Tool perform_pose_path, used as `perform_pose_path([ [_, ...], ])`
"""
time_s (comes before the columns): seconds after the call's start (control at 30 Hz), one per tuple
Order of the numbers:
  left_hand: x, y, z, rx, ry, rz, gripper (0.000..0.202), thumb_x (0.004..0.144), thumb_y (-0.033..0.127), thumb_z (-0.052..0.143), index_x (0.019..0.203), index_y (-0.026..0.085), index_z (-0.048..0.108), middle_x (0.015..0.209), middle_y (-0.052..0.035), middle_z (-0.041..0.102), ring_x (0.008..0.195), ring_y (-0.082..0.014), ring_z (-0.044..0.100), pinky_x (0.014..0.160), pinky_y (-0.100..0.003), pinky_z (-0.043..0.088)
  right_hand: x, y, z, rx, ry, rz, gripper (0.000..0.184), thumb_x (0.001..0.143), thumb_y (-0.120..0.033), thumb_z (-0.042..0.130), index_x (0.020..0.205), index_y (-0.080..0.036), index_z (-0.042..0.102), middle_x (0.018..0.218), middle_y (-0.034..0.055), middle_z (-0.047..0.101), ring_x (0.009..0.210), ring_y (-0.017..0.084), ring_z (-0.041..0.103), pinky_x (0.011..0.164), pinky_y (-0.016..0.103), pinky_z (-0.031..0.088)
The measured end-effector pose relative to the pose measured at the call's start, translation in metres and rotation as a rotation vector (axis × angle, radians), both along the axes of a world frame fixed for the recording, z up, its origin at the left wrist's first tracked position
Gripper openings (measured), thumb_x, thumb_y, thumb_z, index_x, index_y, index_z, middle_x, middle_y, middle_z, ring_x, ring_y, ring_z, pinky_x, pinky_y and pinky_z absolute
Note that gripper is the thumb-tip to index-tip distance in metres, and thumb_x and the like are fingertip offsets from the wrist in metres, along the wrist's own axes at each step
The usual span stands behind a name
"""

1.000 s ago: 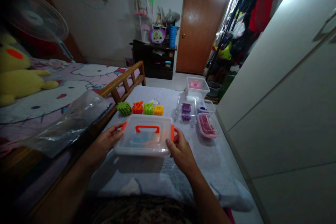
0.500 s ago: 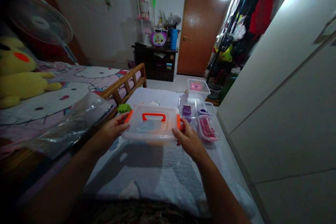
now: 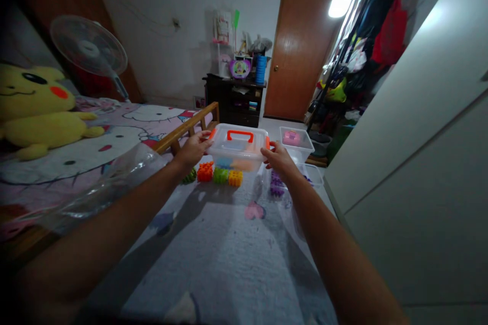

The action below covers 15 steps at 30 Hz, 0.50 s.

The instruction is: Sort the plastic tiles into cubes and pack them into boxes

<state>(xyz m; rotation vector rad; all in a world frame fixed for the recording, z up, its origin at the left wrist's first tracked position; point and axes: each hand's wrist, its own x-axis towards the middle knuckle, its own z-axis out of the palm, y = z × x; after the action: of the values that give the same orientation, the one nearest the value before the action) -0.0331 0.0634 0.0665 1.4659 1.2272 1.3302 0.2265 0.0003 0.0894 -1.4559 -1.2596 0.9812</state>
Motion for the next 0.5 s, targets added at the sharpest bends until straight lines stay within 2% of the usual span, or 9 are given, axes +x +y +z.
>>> perform_pose_path([
  [0.2,0.015,0.036,-0.006,-0.057,-0.053,-0.019,0.047,0.07,0.02,0.066,0.117,0.014,0.06,0.088,-0.0051,0.065,0.072,-0.0152,0.058,0.067,-0.025,0.044,-0.002,0.037,-0.008,-0.061,-0.051,-0.101,0.019,0.09,-0.021,0.058,0.107,-0.014,0.054,0.073,-0.0012,0.059,0.052,0.009,0.054,0.045,0.019,0.042],
  [0.33,0.022,0.055,-0.01,-0.113,-0.089,-0.029,0.044,0.066,0.016,0.066,0.11,0.013,0.063,0.082,-0.0037,0.064,0.068,-0.0141,0.057,0.066,-0.026,0.044,0.0,0.059,-0.022,-0.071,-0.066,-0.119,0.015,0.088,-0.018,0.061,0.1,-0.013,0.055,0.068,-0.0014,0.059,0.051,0.008,0.054,0.046,0.018,0.042],
  [0.5,0.022,0.071,-0.02,-0.177,-0.127,-0.074,0.043,0.061,0.01,0.068,0.103,0.012,0.064,0.077,-0.0026,0.065,0.065,-0.0128,0.058,0.067,-0.026,0.046,0.006,0.079,-0.044,-0.088,-0.069,-0.135,0.021,0.082,-0.02,0.07,0.095,-0.013,0.055,0.063,-0.0023,0.058,0.048,0.009,0.054,0.045,0.018,0.042],
])
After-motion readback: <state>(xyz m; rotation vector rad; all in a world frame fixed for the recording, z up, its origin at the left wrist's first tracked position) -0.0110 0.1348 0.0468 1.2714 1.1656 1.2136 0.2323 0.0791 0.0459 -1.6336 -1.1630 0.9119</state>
